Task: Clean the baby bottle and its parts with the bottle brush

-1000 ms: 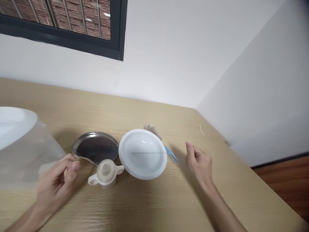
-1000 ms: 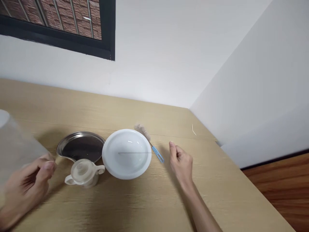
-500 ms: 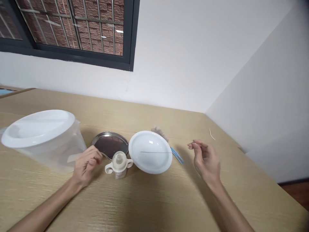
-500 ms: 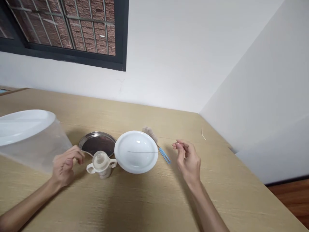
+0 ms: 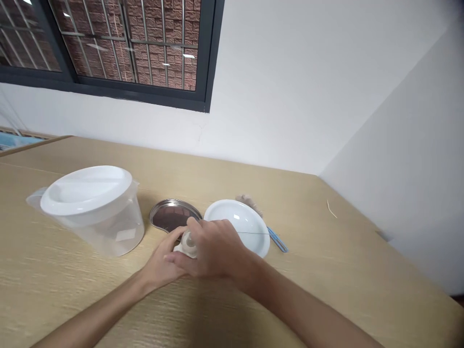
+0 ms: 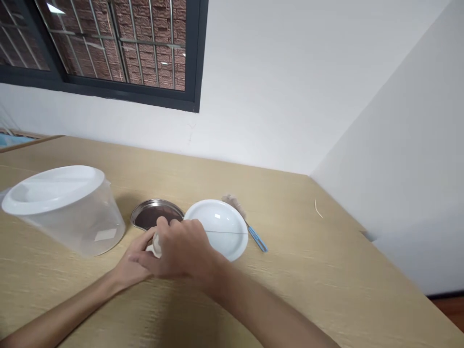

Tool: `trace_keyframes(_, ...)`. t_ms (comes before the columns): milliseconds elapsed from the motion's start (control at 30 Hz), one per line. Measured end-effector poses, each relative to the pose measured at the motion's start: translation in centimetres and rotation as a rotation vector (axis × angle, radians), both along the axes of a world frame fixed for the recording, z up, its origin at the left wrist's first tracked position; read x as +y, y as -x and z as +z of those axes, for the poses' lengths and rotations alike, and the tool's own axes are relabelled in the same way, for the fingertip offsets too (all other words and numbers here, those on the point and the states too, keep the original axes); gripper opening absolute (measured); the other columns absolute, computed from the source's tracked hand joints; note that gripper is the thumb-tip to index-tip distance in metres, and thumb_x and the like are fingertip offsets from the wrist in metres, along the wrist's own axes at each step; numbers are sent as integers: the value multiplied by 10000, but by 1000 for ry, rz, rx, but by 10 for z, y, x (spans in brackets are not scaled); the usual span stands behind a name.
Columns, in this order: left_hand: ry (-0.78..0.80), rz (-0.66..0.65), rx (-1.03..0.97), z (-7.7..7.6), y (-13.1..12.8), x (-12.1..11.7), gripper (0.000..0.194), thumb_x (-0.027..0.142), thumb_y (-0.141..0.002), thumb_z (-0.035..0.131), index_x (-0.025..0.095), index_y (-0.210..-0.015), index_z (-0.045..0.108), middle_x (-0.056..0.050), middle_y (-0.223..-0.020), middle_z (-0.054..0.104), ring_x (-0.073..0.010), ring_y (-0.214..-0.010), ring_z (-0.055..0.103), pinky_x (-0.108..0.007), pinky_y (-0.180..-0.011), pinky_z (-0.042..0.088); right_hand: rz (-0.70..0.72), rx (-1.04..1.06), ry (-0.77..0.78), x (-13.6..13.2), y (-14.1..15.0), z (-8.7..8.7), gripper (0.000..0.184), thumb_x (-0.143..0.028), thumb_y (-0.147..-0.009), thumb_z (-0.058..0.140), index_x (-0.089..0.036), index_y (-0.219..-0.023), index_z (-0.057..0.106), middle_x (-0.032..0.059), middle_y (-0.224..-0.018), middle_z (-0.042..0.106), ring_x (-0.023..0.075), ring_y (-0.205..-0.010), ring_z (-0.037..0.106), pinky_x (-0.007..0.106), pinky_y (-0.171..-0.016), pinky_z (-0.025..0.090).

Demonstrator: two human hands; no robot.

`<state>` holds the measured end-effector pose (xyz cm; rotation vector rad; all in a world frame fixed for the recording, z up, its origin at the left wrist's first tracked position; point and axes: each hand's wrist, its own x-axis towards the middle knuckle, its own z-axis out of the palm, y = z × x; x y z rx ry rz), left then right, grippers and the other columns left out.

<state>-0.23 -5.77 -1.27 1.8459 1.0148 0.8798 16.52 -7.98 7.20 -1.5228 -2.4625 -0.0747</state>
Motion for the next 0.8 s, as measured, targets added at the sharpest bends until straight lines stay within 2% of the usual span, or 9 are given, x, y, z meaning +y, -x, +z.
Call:
trace_keyframes(67, 57, 11, -55, 0, -5, 2, 300, 224, -745, 733, 213, -1027, 631, -28, -982, 703, -234, -883, 653, -335, -746, 551, -20, -79, -16, 4, 9, -6, 649, -822, -889, 450, -185, -884, 573, 85, -693, 714, 242, -595, 676, 290, -548, 273)
trace_keyframes(133, 81, 16, -93, -2, -10, 4, 269, 232, -746, 731, 207, -991, 622, -14, -923, 687, -213, -838, 631, -309, -703, 531, -40, -127, -41, 7, 13, -12, 622, -781, -926, 437, -177, -886, 581, 98, -655, 705, 256, -590, 686, 297, -534, 256)
trace_keyframes(267, 99, 30, -115, -8, -14, 8, 209, 228, -715, 742, 189, -890, 634, 1, -807, 670, -182, -748, 596, -272, -633, 476, -32, -161, -46, 12, 12, -16, 467, -608, -976, 493, -167, -862, 591, 104, -620, 696, 240, -543, 666, 298, -518, 219)
trace_keyframes(333, 114, 25, -116, -12, -14, 9, 189, 226, -683, 762, 178, -807, 627, 9, -730, 643, -165, -686, 564, -257, -581, 434, 3, -171, -38, 15, 10, -16, 387, -524, -969, 517, -167, -843, 594, 95, -606, 691, 223, -517, 644, 295, -515, 197)
trace_keyframes(433, 136, 5, -117, -15, -12, 10, 228, 216, -633, 788, 172, -784, 623, 11, -701, 631, -152, -648, 538, -247, -542, 399, 68, -176, -26, 20, 7, -15, 300, -442, -932, 542, -170, -822, 603, 78, -593, 686, 199, -485, 604, 295, -513, 168)
trace_keyframes(667, 174, -44, -108, -23, -9, 16, 283, 156, -553, 792, 174, -788, 634, 18, -650, 635, -139, -567, 521, -246, -496, 372, 181, -159, 11, 34, 2, -8, 289, -445, -878, 582, -192, -739, 591, 29, -543, 641, 152, -453, 513, 298, -497, 144)
trace_keyframes(800, 160, -37, -101, -22, -10, 17, 260, 127, -530, 775, 171, -747, 637, 27, -619, 625, -137, -549, 526, -237, -481, 359, 242, -141, 33, 40, 0, -6, 277, -442, -853, 605, -207, -709, 574, -9, -498, 585, 130, -420, 443, 299, -477, 156)
